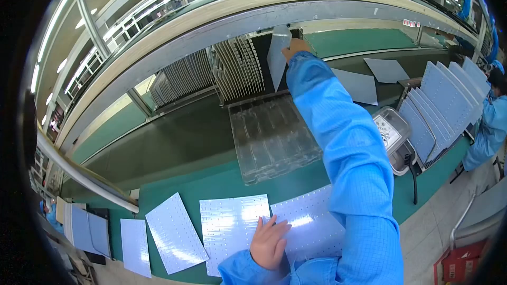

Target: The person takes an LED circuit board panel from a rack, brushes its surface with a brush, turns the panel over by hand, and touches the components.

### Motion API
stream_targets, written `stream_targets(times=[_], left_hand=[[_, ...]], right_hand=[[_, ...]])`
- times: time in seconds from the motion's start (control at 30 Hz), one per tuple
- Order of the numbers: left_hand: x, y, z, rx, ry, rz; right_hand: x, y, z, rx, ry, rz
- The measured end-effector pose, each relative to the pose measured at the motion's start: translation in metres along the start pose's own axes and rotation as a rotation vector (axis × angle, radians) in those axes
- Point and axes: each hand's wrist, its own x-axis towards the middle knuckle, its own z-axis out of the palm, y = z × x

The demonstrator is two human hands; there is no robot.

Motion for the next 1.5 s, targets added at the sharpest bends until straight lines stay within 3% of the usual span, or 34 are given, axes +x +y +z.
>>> stream_targets(times=[0.17, 0.27, 0.57, 0.67, 0.97, 1.2, 1.27, 1.4, 1.5], left_hand=[[0.01, -0.002, 0.004, -0.136, 0.029, -0.029], [0.007, -0.006, 0.001, -0.118, 0.032, -0.004], [0.009, -0.006, 0.0, -0.152, 0.016, -0.052], [0.011, -0.007, 0.004, -0.14, 0.076, -0.11], [0.009, -0.006, 0.004, -0.157, 0.076, -0.116], [0.01, -0.006, 0.005, -0.163, 0.076, -0.106], [0.009, -0.006, 0.005, -0.165, 0.073, -0.112], [0.007, -0.006, 0.0, -0.154, 0.02, -0.04], [0.007, -0.006, 0.002, -0.169, 0.029, -0.049]], right_hand=[[0.022, 0.006, 0.028, 0.367, -0.245, 0.055], [0.023, -0.004, 0.028, 0.387, -0.236, 0.023], [0.04, -0.027, 0.041, 0.288, -0.331, -0.038], [0.042, -0.033, 0.052, 0.22, -0.228, -0.081], [0.045, -0.029, 0.048, 0.168, -0.258, -0.096], [0.037, -0.042, 0.056, 0.221, -0.223, -0.037], [0.034, -0.047, 0.057, 0.27, -0.311, -0.019], [0.022, -0.051, 0.069, 0.141, -0.228, -0.079], [0.017, -0.054, 0.076, 0.184, -0.243, -0.009]])
